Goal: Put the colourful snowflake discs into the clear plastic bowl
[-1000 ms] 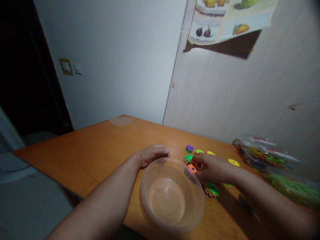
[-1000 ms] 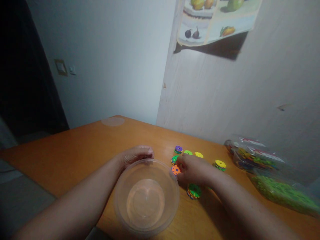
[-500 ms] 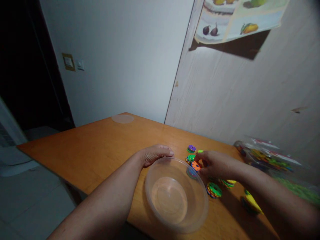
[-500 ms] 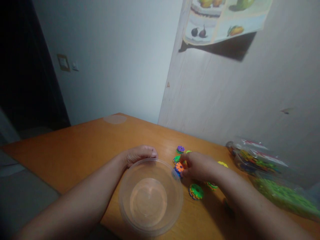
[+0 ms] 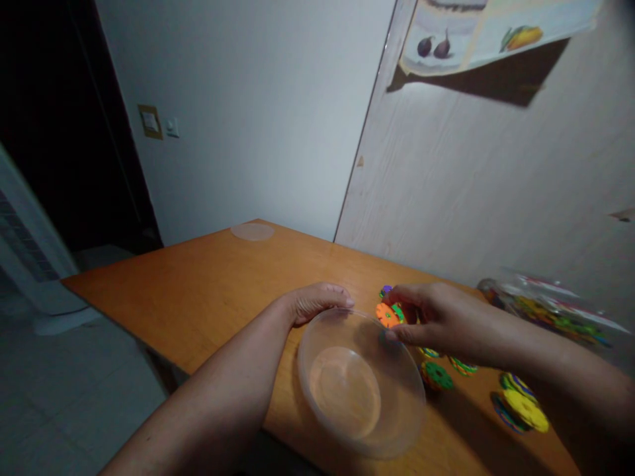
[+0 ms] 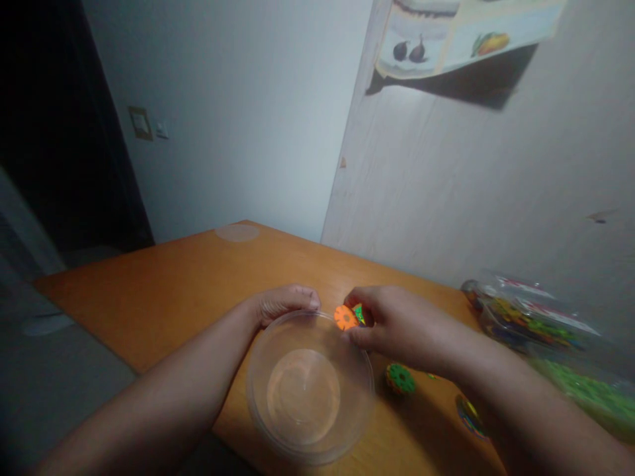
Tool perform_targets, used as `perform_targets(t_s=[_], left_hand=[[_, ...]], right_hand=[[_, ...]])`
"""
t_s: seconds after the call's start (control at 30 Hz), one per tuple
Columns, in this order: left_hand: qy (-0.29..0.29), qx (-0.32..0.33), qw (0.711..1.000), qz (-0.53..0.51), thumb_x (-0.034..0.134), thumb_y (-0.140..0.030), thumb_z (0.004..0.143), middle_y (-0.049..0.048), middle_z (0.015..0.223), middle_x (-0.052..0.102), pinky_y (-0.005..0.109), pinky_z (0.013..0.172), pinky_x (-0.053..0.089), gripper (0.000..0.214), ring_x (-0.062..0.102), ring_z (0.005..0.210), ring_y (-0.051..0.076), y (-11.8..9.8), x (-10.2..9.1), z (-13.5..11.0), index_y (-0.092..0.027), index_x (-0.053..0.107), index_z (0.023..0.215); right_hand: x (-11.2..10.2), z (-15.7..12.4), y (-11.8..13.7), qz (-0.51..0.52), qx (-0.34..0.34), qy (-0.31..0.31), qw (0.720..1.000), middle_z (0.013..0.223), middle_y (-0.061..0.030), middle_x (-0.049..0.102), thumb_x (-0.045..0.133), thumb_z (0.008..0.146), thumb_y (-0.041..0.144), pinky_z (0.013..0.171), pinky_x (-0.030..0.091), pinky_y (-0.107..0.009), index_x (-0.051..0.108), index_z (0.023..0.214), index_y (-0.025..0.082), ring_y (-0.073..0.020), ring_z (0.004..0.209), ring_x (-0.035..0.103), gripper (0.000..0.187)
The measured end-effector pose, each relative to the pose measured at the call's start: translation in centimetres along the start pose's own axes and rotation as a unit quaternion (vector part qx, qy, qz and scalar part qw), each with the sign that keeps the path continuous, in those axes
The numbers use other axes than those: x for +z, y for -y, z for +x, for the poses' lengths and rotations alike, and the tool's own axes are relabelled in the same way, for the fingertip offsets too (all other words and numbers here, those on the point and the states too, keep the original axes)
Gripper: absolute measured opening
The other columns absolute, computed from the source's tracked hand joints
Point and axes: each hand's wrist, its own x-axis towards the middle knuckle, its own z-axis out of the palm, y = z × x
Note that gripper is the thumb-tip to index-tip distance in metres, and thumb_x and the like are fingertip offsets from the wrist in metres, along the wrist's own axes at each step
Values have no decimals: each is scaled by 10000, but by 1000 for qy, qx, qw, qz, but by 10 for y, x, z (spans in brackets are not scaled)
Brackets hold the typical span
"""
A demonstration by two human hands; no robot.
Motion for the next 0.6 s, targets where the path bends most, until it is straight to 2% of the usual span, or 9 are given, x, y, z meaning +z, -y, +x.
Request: perform_targets(t_s=[0.07,0.17,0.3,0.37,0.5,0.6], left_hand=[[0,-3,1000,-7,784,-389,629,-14,618,564,210,477,351,338,484,503,84,0,0,0,-134,608,765],[-1,-9,1000,-9,799,-379,610,-7,629,585,214,492,369,341,508,517,91,-1,1,-1,-135,617,766],[-17,-22,1000,-3,810,-361,596,3,624,604,233,499,379,313,520,517,105,-2,3,-2,-146,635,741],[-26,-20,999,-5,803,-346,609,15,635,622,246,514,387,269,531,534,118,0,2,-2,-164,648,732],[-40,-14,999,-9,792,-302,631,29,649,645,264,542,399,183,558,587,147,5,-1,0,-206,666,723],[-48,-16,999,-7,788,-294,637,28,648,643,267,548,399,170,564,595,151,7,-3,1,-208,668,720]], right_hand=[[5,-1,26,-21,-43,42,998,761,-15,670,651,766,393,526,332,-234,675,980,230,-139,631,579,271],[25,3,53,-80,-59,80,992,734,-27,683,628,761,420,510,317,-252,678,846,222,-160,613,596,221],[58,16,67,-161,-49,115,979,819,-86,727,649,717,461,554,388,-298,697,894,217,-258,719,667,305],[67,20,69,-168,-32,121,978,855,-104,734,659,707,474,589,432,-326,704,933,216,-292,768,682,346],[66,21,71,-135,-21,110,984,926,-104,741,641,745,437,681,475,-351,707,1025,232,-300,867,686,353],[61,19,74,-141,-29,121,982,903,-102,748,566,800,346,658,464,-344,729,1002,241,-291,843,692,280]])
